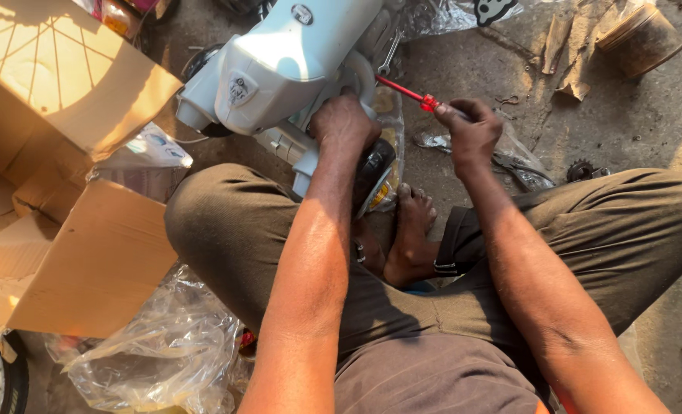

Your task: The person assembles a light blue toy scooter by attaching the front wheel and securing the body panels. They use a red screwdriver to tighten screws on the scooter's frame and handlebar area.

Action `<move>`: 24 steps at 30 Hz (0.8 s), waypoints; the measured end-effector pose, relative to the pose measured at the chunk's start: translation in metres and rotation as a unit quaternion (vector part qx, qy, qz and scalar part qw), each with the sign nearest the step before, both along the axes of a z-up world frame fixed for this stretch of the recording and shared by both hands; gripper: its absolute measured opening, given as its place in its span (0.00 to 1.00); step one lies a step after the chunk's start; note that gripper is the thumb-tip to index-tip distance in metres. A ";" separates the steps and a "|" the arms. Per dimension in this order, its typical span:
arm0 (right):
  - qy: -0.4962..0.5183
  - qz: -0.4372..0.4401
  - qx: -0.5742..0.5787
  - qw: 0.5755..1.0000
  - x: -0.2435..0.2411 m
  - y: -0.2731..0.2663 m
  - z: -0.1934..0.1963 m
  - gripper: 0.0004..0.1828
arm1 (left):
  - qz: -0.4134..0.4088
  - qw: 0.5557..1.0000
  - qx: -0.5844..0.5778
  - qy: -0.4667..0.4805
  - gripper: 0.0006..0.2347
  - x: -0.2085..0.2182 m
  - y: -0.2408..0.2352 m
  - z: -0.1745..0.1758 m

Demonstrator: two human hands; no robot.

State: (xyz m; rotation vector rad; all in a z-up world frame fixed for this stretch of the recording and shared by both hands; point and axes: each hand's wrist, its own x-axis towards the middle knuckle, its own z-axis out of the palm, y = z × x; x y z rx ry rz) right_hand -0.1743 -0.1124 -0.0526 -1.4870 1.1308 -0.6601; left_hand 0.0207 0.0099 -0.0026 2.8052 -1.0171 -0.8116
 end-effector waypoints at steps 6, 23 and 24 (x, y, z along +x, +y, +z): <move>-0.017 0.114 0.281 0.953 -0.013 -0.015 0.006 0.20 | 0.031 0.999 -0.018 0.007 0.24 0.000 -0.001 0.008; 0.056 0.053 -0.278 0.957 -0.004 -0.002 -0.031 0.18 | 0.048 0.998 0.015 0.046 0.21 0.006 0.000 0.013; 0.082 0.101 -0.301 0.945 -0.001 -0.005 -0.028 0.15 | 0.051 0.998 0.009 0.044 0.23 0.009 -0.001 0.017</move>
